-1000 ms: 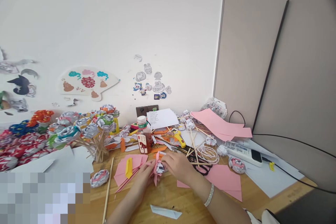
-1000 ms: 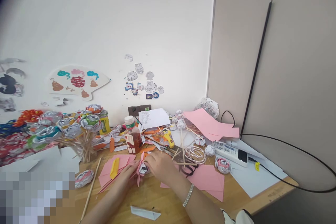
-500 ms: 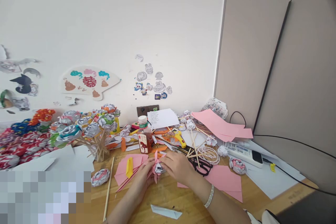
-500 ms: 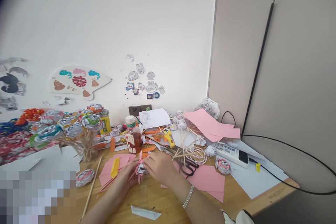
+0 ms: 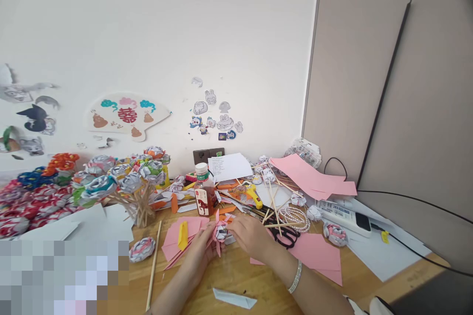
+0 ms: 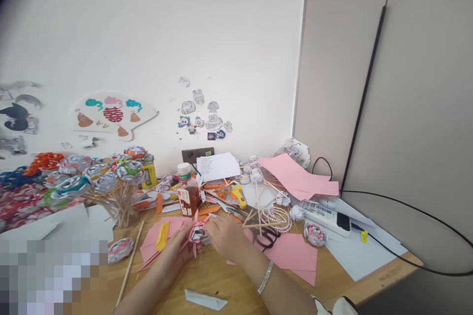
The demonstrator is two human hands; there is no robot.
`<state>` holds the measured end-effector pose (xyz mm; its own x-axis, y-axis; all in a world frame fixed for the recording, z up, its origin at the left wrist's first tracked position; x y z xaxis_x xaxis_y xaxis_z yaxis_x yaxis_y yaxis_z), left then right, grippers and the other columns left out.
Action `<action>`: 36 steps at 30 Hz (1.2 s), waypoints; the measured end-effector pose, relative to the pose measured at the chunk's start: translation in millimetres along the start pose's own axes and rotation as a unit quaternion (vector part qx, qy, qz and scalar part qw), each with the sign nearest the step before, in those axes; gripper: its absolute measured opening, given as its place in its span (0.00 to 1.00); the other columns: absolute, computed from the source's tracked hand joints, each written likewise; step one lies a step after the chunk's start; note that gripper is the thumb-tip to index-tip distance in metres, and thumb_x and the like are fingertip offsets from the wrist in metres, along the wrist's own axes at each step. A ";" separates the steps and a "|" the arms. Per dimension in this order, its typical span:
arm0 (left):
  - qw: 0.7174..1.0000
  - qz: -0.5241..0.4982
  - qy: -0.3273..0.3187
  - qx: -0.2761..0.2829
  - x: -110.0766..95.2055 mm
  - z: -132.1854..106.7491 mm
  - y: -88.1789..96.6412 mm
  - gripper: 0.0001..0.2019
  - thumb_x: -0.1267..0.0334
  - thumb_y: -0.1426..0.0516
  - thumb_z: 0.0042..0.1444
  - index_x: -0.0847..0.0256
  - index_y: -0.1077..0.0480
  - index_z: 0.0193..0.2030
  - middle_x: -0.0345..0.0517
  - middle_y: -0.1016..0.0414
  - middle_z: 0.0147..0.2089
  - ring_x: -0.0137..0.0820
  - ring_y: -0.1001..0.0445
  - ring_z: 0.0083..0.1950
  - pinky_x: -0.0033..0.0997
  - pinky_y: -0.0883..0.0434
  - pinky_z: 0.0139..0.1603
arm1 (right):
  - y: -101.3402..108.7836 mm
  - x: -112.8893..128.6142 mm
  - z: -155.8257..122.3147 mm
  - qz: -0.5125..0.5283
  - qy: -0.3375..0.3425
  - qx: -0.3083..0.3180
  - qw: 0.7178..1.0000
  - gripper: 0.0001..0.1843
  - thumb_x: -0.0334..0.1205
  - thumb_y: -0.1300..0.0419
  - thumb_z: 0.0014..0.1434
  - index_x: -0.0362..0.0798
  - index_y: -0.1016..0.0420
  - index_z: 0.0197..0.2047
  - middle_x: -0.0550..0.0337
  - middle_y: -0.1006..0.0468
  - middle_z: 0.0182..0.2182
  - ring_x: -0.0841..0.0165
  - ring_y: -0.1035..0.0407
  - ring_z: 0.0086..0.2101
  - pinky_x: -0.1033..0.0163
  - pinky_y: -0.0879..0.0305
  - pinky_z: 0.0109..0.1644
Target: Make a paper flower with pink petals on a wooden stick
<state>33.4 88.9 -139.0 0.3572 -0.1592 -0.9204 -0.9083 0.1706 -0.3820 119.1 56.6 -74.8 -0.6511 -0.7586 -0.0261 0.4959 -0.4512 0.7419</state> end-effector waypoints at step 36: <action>0.995 0.094 0.034 0.003 19.1 4.7 4.6 0.16 0.48 0.41 0.45 0.58 0.37 0.31 0.35 0.33 0.20 0.29 0.33 0.19 0.28 0.39 0.21 | 5.1 20.9 3.6 -0.054 0.088 0.003 0.995 0.10 0.36 0.51 0.63 0.44 0.31 0.34 0.56 0.28 0.28 0.67 0.32 0.33 0.64 0.37 0.34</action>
<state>37.0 91.2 -158.8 0.1651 -0.1886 -0.9681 -0.9561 0.2103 -0.2041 105.9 40.2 -69.2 -0.5894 -0.7768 -0.2218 0.4247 -0.5315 0.7328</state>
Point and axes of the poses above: each hand's wrist, its own z-axis towards the middle knuckle, its own y-axis out of the back of the hand, x = y × z, the point moved 10 cm from there along z, towards the middle knuckle
